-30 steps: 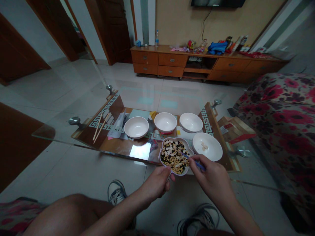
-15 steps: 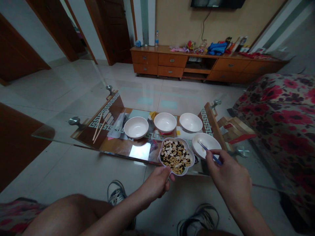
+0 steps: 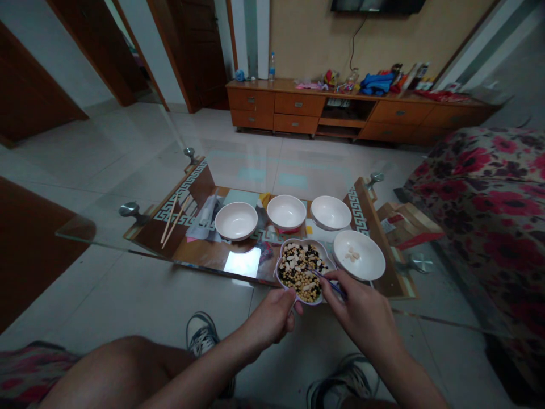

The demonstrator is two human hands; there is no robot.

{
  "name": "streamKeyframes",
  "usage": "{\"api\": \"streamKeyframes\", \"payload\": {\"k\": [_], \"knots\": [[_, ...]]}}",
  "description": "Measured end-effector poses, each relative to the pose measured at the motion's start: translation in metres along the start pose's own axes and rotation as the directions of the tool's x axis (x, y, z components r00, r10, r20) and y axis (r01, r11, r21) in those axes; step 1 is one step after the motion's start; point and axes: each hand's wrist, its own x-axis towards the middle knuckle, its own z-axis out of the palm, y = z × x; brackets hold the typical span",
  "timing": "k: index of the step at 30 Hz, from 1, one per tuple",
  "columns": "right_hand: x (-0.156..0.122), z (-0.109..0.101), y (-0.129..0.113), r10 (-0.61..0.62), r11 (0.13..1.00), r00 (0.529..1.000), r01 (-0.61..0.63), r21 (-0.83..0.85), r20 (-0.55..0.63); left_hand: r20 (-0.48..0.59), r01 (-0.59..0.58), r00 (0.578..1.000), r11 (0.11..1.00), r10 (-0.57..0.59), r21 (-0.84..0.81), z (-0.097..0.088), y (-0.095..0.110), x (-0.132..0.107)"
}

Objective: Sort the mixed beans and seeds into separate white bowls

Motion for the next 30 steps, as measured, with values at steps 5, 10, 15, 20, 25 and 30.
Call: {"api": "streamKeyframes", "payload": {"k": [5, 10, 15, 20, 25, 30], "knots": [[-0.0014, 0.0036, -0.0036, -0.139, 0.989, 0.989, 0.136, 0.065, 0.042, 0.006, -0.006, 1.000, 1.000, 0.006, -0.007, 0.0002, 0.0024, -0.0003], [-0.0038, 0.0072, -0.0023, -0.165, 0.986, 0.984, 0.162, 0.047, 0.068, -0.001, 0.009, 1.000, 1.000, -0.009, 0.013, 0.0003, 0.0055, -0.0032], [-0.0034, 0.0071, -0.0036, -0.170, 0.986, 0.982, 0.169, 0.016, 0.089, -0.012, 0.004, 1.000, 1.000, -0.004, 0.012, 0.0009, 0.0056, -0.0042], [-0.0031, 0.0071, -0.0037, -0.169, 0.985, 0.980, 0.171, -0.002, 0.105, -0.008, 0.020, 1.000, 1.000, -0.020, 0.003, 0.0009, 0.0065, -0.0042], [-0.0030, 0.0079, -0.0032, -0.169, 0.986, 0.980, 0.168, 0.016, 0.109, 0.003, -0.004, 1.000, 1.000, 0.004, 0.011, -0.0004, 0.0005, -0.0007], [-0.0028, 0.0074, -0.0039, -0.169, 0.986, 0.979, 0.168, 0.019, 0.112, 0.003, -0.017, 1.000, 1.000, 0.017, 0.018, -0.0009, -0.0020, 0.0002]]}}
